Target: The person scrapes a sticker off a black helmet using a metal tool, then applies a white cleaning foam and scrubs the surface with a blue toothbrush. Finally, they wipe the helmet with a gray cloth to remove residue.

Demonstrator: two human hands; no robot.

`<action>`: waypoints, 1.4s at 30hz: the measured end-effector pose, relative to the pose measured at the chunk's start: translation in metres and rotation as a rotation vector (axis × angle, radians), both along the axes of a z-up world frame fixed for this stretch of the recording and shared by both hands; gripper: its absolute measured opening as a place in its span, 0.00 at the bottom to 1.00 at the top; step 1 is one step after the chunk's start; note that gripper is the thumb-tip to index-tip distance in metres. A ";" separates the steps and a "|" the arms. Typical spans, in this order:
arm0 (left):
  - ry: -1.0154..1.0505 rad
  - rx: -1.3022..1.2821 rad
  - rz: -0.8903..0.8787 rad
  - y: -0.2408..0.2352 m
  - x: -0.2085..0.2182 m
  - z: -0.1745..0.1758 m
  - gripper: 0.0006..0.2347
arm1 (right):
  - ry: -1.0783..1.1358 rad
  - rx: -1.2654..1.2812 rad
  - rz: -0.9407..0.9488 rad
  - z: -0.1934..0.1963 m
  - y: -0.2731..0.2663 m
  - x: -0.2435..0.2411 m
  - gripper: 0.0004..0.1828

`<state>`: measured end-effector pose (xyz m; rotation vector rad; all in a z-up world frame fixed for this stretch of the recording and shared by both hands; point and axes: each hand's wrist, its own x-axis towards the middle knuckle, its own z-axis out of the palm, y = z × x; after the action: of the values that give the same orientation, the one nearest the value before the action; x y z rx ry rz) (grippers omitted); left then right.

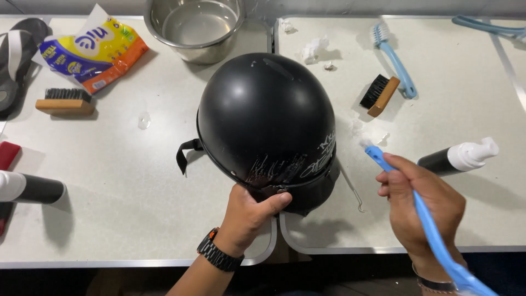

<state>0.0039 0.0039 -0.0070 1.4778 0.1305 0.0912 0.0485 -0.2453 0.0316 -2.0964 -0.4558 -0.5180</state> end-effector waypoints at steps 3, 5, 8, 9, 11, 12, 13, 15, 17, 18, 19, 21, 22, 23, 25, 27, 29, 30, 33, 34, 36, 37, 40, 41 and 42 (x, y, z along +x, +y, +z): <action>-0.004 0.000 0.006 -0.001 -0.002 -0.001 0.23 | -0.058 -0.077 0.001 -0.026 -0.013 0.006 0.11; -0.012 0.011 0.006 -0.003 -0.003 -0.003 0.22 | -0.010 -0.014 0.003 -0.034 -0.016 0.007 0.12; 0.096 -0.094 0.150 -0.004 -0.006 -0.011 0.20 | 0.058 -0.050 -0.045 -0.043 -0.023 0.016 0.07; 0.116 -0.145 0.210 -0.004 -0.007 -0.013 0.22 | -0.055 -0.198 -0.002 -0.052 -0.029 0.023 0.07; 0.132 -0.194 0.265 0.001 -0.008 -0.020 0.24 | -0.171 -0.342 0.037 -0.065 -0.039 0.037 0.07; 0.072 -0.274 0.274 0.005 -0.008 -0.024 0.25 | -0.098 -0.397 0.082 -0.070 -0.044 0.043 0.10; 0.014 -0.354 0.282 0.009 -0.009 -0.029 0.25 | -0.024 -0.450 0.128 -0.076 -0.049 0.048 0.16; -0.010 -0.432 0.260 0.019 -0.009 -0.025 0.27 | -0.097 -0.516 0.195 -0.081 -0.053 0.068 0.17; -0.031 -0.513 0.236 0.027 -0.009 -0.022 0.30 | -0.167 -0.586 0.261 -0.077 -0.054 0.082 0.20; -0.003 -0.478 0.236 0.031 -0.011 -0.021 0.29 | -0.042 -0.675 0.292 -0.069 -0.051 0.087 0.17; 0.020 -0.443 0.240 0.036 -0.012 -0.019 0.28 | 0.080 -0.761 0.327 -0.061 -0.046 0.094 0.14; 0.021 -0.436 0.227 0.039 -0.013 -0.023 0.29 | 0.147 -0.803 0.382 -0.051 -0.042 0.108 0.19; 0.027 -0.431 0.214 0.041 -0.013 -0.025 0.31 | 0.220 -0.845 0.439 -0.047 -0.039 0.115 0.25; 0.026 -0.432 0.216 0.041 -0.014 -0.026 0.31 | 0.218 -0.846 0.440 -0.046 -0.037 0.119 0.25; 0.036 -0.435 0.215 0.041 -0.015 -0.028 0.31 | 0.355 -0.926 0.310 -0.046 -0.034 0.126 0.52; 0.031 -0.421 0.226 0.042 -0.015 -0.034 0.31 | 0.308 -0.792 0.237 -0.028 -0.023 0.103 0.44; 0.021 -0.404 0.249 0.045 -0.013 -0.036 0.31 | 0.256 -0.657 0.177 -0.015 -0.010 0.083 0.37; -0.023 -0.395 0.219 0.045 -0.012 -0.036 0.30 | 0.338 -0.706 0.166 -0.011 -0.003 0.073 0.29; -0.049 -0.417 0.190 0.045 -0.012 -0.028 0.31 | 0.511 -0.778 0.125 -0.011 0.019 0.051 0.15; -0.040 -0.453 0.194 0.044 -0.011 -0.024 0.33 | 0.594 -0.805 0.095 -0.011 0.026 0.047 0.12; -0.064 -0.459 0.199 0.042 -0.010 -0.026 0.33 | 0.474 -0.825 0.076 -0.042 0.016 0.057 0.09; -0.091 -0.464 0.214 0.041 -0.011 -0.026 0.33 | 0.349 -0.845 0.065 -0.058 0.013 0.063 0.07; -0.103 -0.422 0.230 0.036 -0.017 -0.021 0.30 | 0.322 -0.892 0.039 -0.053 0.013 0.081 0.11; -0.110 -0.421 0.235 0.032 -0.017 -0.014 0.30 | 0.314 -0.891 0.043 -0.051 0.013 0.077 0.11; -0.098 -0.449 0.250 0.028 -0.018 -0.008 0.31 | 0.227 -0.806 0.063 -0.050 0.013 0.072 0.08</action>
<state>-0.0141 0.0321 -0.0148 1.0022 0.2396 0.3156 0.1209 -0.2319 -0.0184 -2.8512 -0.6671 -0.0355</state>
